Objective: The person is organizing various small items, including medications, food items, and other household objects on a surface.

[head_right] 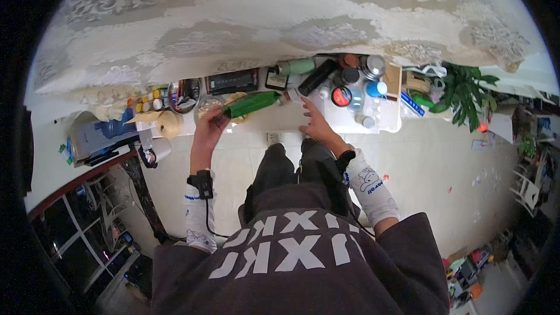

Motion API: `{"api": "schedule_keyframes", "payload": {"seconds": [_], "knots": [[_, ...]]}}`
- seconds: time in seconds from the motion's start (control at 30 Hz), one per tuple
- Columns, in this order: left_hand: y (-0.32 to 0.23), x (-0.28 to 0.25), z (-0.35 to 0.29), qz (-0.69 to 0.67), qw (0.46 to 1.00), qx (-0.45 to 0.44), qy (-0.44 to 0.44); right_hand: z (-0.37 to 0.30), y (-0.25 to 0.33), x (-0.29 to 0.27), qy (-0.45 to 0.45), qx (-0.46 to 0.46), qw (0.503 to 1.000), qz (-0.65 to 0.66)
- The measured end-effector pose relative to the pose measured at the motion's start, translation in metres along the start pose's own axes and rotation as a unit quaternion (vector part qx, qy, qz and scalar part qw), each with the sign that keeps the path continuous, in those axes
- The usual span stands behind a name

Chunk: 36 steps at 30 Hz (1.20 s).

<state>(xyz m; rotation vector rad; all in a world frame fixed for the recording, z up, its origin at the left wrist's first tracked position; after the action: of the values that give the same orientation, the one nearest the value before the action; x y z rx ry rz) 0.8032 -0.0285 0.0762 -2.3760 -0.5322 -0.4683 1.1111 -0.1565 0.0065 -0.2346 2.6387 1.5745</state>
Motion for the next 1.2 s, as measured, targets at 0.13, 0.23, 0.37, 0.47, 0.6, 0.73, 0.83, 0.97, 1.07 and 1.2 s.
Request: {"api": "schedule_keyframes", "payload": {"seconds": [0.13, 0.23, 0.37, 0.47, 0.6, 0.73, 0.83, 0.97, 1.07, 1.2], "knots": [[0.005, 0.000, -0.043, -0.028, 0.999, -0.015, -0.012, 0.024, 0.052, 0.024, 0.037, -0.052, 0.998, -0.029], [0.010, -0.011, -0.058, -0.059, 0.998, -0.030, 0.001, 0.034, 0.083, 0.039, 0.036, -0.096, 0.993, -0.053], [0.013, -0.004, -0.083, -0.085, 0.995, -0.039, -0.032, 0.040, 0.097, 0.034, -0.014, -0.127, 0.991, -0.047], [0.014, -0.020, -0.084, -0.088, 0.996, -0.033, -0.002, 0.049, 0.100, 0.051, 0.009, -0.146, 0.989, -0.034], [0.005, -0.037, -0.085, -0.128, 0.990, -0.041, 0.029, 0.044, 0.130, 0.075, 0.010, -0.202, 0.974, -0.101], [-0.034, -0.061, -0.094, -0.076, 0.991, -0.068, 0.089, 0.054, 0.128, 0.109, 0.044, -0.182, 0.974, -0.124], [-0.087, -0.084, -0.094, 0.268, 0.955, 0.109, 0.058, 0.066, 0.140, 0.144, 0.053, -0.180, 0.971, -0.145], [-0.137, -0.121, -0.091, 0.379, 0.899, 0.167, 0.140, 0.089, 0.148, 0.204, 0.068, -0.124, 0.974, -0.175], [-0.192, -0.146, -0.093, 0.463, 0.843, 0.246, 0.122, 0.114, 0.155, 0.258, 0.070, -0.096, 0.978, -0.172], [-0.241, -0.201, -0.092, 0.548, 0.767, 0.329, 0.049, 0.141, 0.178, 0.327, 0.086, -0.078, 0.971, -0.211]]}}
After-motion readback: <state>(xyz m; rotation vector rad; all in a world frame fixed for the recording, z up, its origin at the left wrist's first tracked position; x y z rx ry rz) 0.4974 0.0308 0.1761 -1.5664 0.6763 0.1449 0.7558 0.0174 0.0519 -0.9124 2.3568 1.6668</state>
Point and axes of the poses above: each hand's wrist, its own z-axis towards the middle knuckle, its own x-axis out of the palm, y = z × x, the point moved 9 cm from there along z, towards the middle knuckle, and after that the axes turned 4 degrees about -z, right-handed, at the moved point
